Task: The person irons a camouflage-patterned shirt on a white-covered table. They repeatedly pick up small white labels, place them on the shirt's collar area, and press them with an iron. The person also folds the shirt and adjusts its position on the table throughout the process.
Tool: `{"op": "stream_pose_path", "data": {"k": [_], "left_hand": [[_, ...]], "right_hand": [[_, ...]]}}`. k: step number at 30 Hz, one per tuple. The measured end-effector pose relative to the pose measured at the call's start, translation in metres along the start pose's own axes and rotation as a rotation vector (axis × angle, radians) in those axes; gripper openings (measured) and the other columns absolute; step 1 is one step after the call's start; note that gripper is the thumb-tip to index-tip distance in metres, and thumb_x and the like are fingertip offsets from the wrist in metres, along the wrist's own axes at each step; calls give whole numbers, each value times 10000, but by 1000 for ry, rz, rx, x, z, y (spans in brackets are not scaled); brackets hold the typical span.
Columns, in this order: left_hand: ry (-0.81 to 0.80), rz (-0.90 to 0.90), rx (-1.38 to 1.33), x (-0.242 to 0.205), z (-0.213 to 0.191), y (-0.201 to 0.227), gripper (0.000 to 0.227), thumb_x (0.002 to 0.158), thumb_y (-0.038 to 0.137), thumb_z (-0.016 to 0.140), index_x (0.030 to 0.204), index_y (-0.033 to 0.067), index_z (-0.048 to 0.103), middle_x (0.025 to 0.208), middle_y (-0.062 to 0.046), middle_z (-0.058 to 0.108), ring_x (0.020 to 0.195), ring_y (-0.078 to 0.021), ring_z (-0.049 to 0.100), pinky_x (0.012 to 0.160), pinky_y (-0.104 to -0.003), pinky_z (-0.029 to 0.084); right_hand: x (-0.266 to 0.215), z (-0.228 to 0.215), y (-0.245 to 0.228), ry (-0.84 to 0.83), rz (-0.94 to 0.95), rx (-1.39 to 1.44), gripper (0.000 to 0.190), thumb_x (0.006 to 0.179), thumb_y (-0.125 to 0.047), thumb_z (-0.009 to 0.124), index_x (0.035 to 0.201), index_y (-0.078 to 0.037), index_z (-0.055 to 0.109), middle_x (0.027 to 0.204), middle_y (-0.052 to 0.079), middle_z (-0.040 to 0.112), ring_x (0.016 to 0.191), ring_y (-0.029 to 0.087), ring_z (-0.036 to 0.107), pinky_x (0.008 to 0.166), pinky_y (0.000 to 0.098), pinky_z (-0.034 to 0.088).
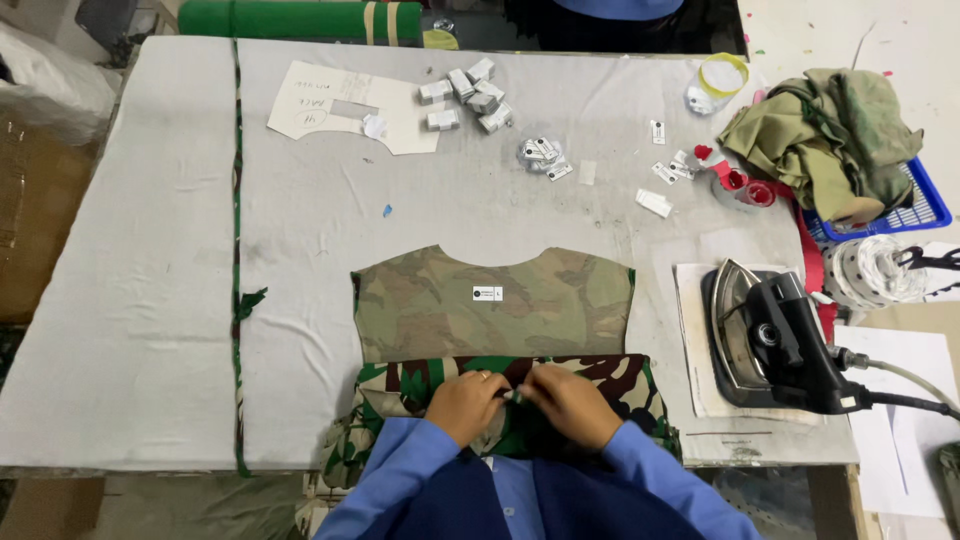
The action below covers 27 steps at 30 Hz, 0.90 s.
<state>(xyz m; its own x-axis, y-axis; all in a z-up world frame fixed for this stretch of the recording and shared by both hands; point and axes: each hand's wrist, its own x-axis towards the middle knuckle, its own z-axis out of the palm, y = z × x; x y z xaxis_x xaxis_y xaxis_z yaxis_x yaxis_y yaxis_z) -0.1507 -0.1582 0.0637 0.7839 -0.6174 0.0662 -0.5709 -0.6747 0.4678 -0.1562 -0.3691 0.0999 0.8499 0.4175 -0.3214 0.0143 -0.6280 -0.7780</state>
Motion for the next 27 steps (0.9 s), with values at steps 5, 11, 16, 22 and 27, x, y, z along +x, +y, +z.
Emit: {"op": "stream_pose_path", "data": {"k": [5, 11, 16, 22, 27], "left_hand": [[154, 58, 236, -2, -2, 13, 192, 949, 270, 579, 778, 191, 617, 648, 0, 599, 572, -208, 592, 394, -367, 428], [-134, -298, 201, -14, 3, -25, 89, 797, 121, 529, 826, 120, 613, 779, -61, 607, 751, -310, 581, 465, -479, 471], [-264, -461, -140, -1, -59, -51, 233, 858, 168, 445, 1032, 148, 598, 766, -137, 628, 694, -331, 577, 602, -495, 437], [-536, -353, -131, 45, -129, -47, 468, 868, 428, 615, 1194, 93, 590, 1078, -194, 684, 1020, -371, 651, 842, -466, 530], [-291, -544, 97, 95, -101, -129, 327, 935, 267, 522, 1215, 151, 645, 1103, -85, 700, 1044, -275, 670, 887, -415, 535]], "right_hand": [[-9, 9, 22, 172, -11, -482, 172, 834, -212, 565, 999, -234, 607, 930, 4, 698, 820, 261, 666, 622, 431, 486], [-42, -35, -2, 199, 104, -439, 307, 844, -150, 520, 1135, -235, 569, 1121, -7, 679, 906, 273, 687, 678, 420, 522], [-36, -58, -4, -39, 298, -336, 307, 933, -459, 423, 1122, -231, 504, 902, 47, 679, 814, 280, 673, 685, 402, 465], [2, -93, 22, -27, 257, -470, 336, 823, -357, 666, 1099, -206, 549, 961, 143, 727, 956, 400, 681, 827, 520, 530], [79, -127, 89, 226, 317, -542, 295, 842, -221, 637, 1126, -220, 559, 1020, 54, 713, 994, 319, 694, 856, 450, 544]]}}
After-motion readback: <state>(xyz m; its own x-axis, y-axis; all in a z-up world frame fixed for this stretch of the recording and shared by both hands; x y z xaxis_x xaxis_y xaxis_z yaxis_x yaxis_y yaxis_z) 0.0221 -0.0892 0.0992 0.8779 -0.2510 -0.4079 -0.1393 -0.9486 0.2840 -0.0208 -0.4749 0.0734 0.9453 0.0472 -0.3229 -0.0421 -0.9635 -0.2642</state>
